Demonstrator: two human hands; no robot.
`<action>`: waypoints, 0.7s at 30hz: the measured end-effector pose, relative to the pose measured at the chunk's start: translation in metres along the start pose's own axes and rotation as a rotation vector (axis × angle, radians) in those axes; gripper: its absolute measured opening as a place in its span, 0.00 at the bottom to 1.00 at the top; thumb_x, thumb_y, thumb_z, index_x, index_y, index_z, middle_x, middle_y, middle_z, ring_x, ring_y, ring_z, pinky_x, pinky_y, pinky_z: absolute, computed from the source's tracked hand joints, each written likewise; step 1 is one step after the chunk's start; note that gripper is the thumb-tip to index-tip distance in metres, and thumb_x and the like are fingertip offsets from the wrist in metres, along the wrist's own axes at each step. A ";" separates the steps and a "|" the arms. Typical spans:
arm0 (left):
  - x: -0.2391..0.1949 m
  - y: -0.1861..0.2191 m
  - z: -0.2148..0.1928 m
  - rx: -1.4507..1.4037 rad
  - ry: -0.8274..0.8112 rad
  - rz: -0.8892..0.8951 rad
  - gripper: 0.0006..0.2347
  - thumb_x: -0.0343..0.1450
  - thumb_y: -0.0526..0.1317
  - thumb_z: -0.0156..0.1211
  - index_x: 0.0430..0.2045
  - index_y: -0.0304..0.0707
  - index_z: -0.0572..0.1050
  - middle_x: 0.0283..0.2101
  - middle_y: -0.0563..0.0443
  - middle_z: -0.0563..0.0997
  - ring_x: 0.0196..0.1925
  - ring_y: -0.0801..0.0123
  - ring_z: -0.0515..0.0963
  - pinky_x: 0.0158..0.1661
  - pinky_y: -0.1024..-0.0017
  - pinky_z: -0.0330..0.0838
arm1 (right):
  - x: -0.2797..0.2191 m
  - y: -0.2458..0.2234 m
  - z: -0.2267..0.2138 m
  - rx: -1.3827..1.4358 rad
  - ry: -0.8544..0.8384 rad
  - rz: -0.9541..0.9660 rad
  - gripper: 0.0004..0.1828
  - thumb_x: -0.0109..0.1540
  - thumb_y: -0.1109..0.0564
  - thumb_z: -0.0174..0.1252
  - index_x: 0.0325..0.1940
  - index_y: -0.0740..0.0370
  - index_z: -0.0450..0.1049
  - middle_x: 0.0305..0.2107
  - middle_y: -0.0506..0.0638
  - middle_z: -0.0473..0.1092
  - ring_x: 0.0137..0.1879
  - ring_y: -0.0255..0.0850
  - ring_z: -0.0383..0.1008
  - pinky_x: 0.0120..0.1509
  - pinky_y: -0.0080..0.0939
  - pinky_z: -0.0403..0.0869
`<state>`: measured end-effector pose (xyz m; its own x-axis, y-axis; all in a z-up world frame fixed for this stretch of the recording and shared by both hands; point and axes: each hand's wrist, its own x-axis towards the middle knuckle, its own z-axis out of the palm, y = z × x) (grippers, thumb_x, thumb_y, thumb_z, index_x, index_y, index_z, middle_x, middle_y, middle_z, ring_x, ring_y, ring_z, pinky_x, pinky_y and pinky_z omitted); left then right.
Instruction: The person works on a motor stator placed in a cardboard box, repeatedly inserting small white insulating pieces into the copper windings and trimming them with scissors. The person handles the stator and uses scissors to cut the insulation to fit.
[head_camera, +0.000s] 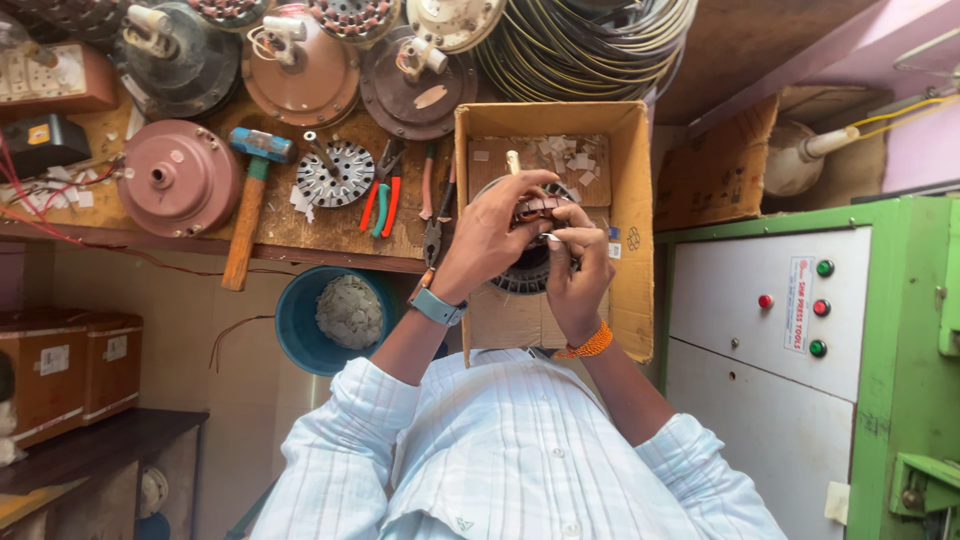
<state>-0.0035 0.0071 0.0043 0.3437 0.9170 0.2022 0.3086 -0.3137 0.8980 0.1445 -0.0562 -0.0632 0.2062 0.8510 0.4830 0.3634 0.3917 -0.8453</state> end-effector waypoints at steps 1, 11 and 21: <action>-0.001 0.000 0.000 0.029 0.021 0.056 0.18 0.65 0.31 0.67 0.49 0.41 0.75 0.51 0.49 0.80 0.55 0.58 0.81 0.53 0.65 0.75 | 0.000 0.002 0.001 0.041 -0.006 0.001 0.05 0.71 0.63 0.56 0.46 0.65 0.65 0.55 0.59 0.74 0.45 0.33 0.77 0.45 0.31 0.75; 0.000 -0.001 0.006 0.067 0.063 0.076 0.14 0.66 0.32 0.65 0.45 0.41 0.76 0.49 0.54 0.81 0.51 0.60 0.83 0.49 0.67 0.78 | 0.013 0.004 -0.014 -0.030 -0.130 -0.040 0.07 0.69 0.65 0.59 0.44 0.65 0.65 0.51 0.57 0.76 0.37 0.30 0.70 0.40 0.29 0.71; 0.000 0.000 0.002 0.124 0.051 0.096 0.13 0.67 0.35 0.67 0.45 0.42 0.77 0.43 0.52 0.81 0.47 0.58 0.82 0.45 0.64 0.75 | 0.051 -0.003 -0.022 -0.155 -0.048 -0.287 0.08 0.62 0.70 0.67 0.43 0.66 0.75 0.38 0.54 0.75 0.44 0.42 0.77 0.48 0.39 0.77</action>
<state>-0.0022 0.0063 0.0036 0.3329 0.8915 0.3073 0.3849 -0.4259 0.8188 0.1744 -0.0214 -0.0310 0.0337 0.7303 0.6823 0.5350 0.5635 -0.6296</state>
